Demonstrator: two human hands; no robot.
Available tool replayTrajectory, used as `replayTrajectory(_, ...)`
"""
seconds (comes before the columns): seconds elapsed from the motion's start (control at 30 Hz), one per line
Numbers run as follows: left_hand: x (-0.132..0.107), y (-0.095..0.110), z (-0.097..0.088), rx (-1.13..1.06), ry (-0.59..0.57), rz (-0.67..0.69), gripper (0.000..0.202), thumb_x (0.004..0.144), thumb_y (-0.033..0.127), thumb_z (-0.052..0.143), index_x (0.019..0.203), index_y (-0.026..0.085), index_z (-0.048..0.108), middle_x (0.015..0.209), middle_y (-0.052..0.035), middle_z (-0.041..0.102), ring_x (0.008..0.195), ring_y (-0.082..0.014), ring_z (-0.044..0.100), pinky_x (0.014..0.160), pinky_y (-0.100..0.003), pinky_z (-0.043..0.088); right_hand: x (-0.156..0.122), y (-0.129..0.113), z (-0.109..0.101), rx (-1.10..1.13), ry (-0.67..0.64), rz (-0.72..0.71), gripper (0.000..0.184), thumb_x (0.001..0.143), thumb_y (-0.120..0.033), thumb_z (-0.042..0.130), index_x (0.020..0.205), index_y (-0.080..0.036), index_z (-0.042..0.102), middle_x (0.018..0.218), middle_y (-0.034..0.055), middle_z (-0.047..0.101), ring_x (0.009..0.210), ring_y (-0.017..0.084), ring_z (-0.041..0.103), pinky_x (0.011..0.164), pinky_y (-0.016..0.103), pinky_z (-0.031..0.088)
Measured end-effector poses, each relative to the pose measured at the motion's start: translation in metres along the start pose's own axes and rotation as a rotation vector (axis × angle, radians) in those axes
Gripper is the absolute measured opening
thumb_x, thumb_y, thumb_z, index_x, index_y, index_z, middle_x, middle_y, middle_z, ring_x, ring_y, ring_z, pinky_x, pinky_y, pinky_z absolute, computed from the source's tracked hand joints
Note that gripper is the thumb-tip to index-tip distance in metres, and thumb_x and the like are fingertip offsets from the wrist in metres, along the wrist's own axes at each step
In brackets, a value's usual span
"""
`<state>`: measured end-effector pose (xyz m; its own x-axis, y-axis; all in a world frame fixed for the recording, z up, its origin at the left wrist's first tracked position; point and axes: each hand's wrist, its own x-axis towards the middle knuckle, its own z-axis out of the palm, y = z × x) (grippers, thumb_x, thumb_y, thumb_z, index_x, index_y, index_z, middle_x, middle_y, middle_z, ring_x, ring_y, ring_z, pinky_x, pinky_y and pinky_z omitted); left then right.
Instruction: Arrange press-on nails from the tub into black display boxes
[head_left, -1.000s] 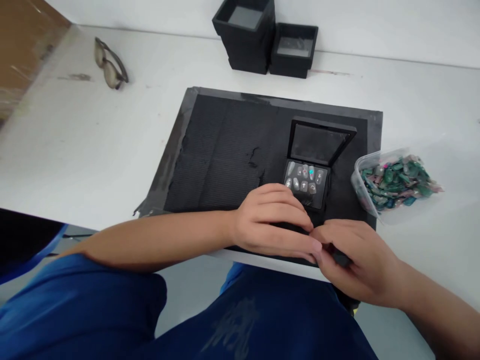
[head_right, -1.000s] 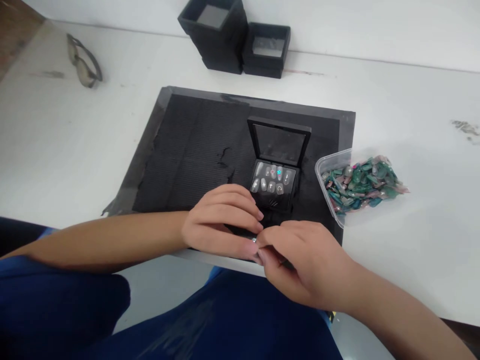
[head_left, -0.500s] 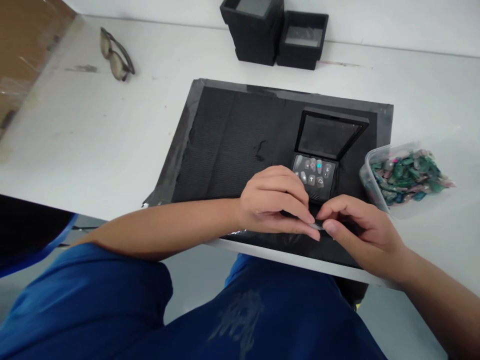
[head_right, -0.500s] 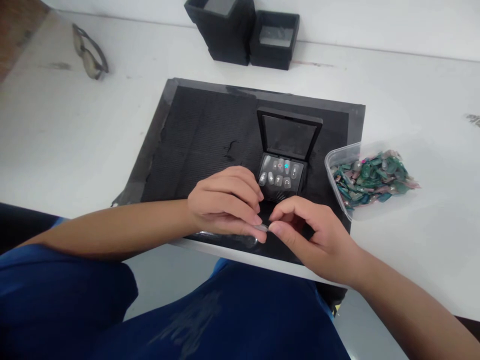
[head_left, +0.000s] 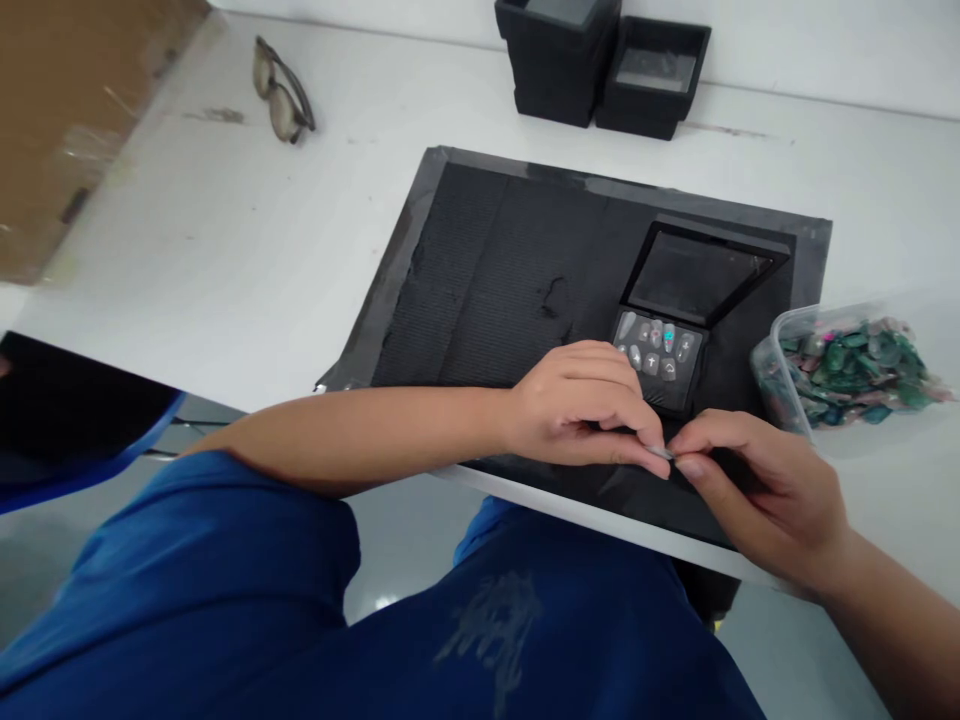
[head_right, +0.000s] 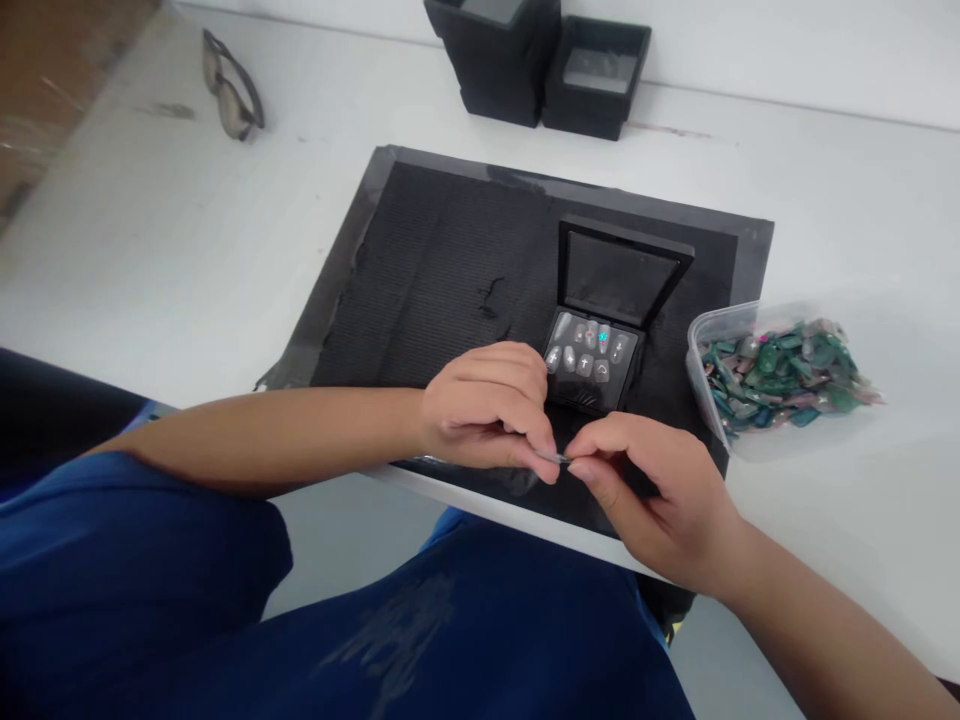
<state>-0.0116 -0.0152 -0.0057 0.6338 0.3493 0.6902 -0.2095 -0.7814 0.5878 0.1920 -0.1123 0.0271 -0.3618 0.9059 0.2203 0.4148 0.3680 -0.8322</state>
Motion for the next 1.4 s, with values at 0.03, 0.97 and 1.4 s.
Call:
replayTrajectory(0.03,0.000,0.000,0.000,-0.002,0.011,0.010,0.020,0.091,0.037,0.073,0.080,0.020,0.068,0.057,0.0063,0.060,0.055,-0.0063,0.058,0.061,-0.023,0.046,0.000,0.000,0.000,-0.026,0.005,-0.023,0.012,0.095,-0.015,0.057,0.099,-0.026,0.060,0.078,-0.0028,0.070,0.063,0.011,0.065,0.056,0.022,0.050)
replayTrajectory(0.97,-0.003,0.000,0.004,-0.264,0.246,-0.342,0.009,0.078,0.015,0.083,0.083,0.016,0.075,0.067,-0.0013,0.073,0.059,-0.0078,0.065,0.057,-0.018,0.053,-0.009,0.004,0.004,-0.432,0.216,0.000,0.009,0.095,-0.017,0.055,0.092,-0.025,0.054,0.076,-0.0022,0.066,0.061,0.013,0.060,0.057,0.027,0.045)
replayTrajectory(1.4,-0.009,-0.003,0.001,-0.378,0.316,-0.357,0.011,0.097,0.022,0.062,0.088,0.017,0.056,0.065,0.0033,0.061,0.060,-0.0057,0.059,0.062,-0.019,0.049,-0.014,0.017,-0.008,-0.335,0.332,0.253,0.003,0.094,-0.028,0.060,0.097,-0.028,0.060,0.079,-0.0002,0.065,0.065,0.016,0.063,0.059,0.031,0.046)
